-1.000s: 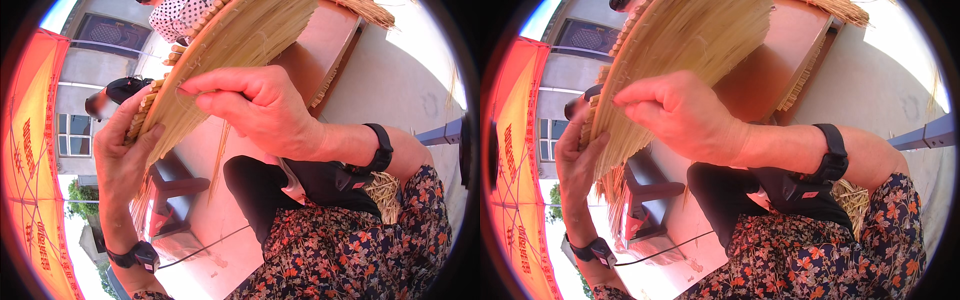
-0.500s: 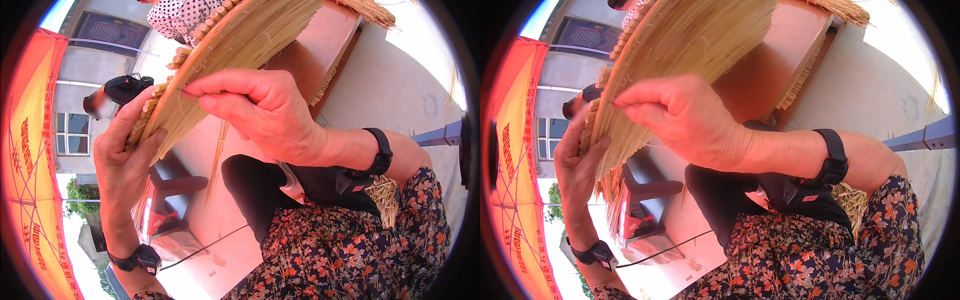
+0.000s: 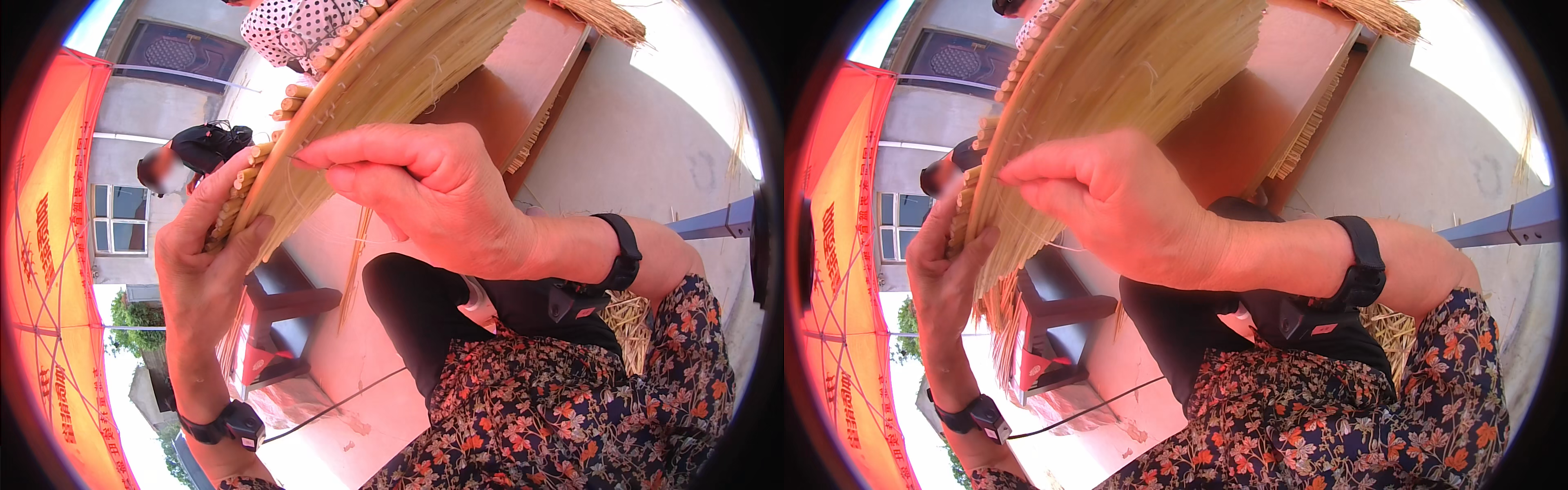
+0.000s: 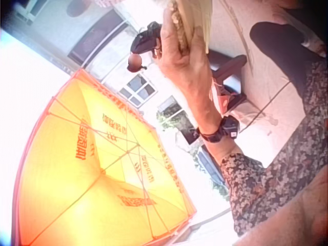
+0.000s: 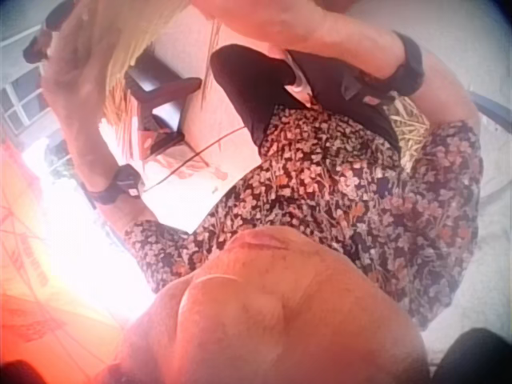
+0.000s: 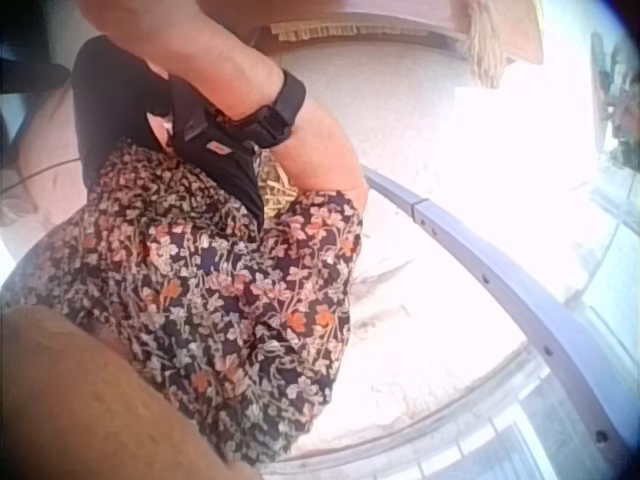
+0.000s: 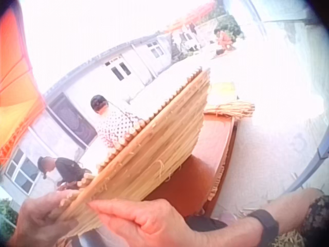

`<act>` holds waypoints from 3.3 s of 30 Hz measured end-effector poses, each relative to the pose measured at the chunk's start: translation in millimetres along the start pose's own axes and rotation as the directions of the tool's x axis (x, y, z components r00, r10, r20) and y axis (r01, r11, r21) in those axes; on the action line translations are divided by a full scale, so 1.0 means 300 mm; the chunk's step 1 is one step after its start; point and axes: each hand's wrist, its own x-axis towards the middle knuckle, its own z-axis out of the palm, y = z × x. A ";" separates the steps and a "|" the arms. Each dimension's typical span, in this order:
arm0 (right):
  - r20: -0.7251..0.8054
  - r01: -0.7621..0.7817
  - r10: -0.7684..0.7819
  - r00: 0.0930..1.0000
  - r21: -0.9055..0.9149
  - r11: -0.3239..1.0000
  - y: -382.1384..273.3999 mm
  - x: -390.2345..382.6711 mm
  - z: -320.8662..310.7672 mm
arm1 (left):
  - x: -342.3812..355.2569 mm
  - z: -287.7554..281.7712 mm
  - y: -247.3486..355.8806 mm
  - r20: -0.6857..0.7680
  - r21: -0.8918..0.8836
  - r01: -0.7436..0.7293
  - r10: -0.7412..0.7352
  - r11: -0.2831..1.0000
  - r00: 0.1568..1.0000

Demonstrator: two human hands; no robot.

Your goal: The person weaves a large, fan-shaped bamboo mat by hand, using a needle and white thread to bind the bamboo strips together. They repeatedly pass the needle through the strips and pull the thread tight to secure the structure.

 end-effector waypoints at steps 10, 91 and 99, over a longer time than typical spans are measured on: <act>0.047 -0.241 0.236 0.970 0.162 0.957 -0.054 -0.013 -0.012 | -0.002 0.013 0.010 0.008 -0.057 0.024 -0.024 0.998 1.000; 0.336 0.178 -0.145 0.931 -0.071 0.981 -0.187 -0.152 0.193 | -0.532 0.078 0.004 -0.451 -0.160 -0.118 0.034 0.980 0.892; 0.348 0.193 -0.142 0.927 -0.119 0.974 -0.209 -0.158 0.170 | -0.526 0.091 0.023 -0.463 -0.124 -0.107 0.037 0.987 0.886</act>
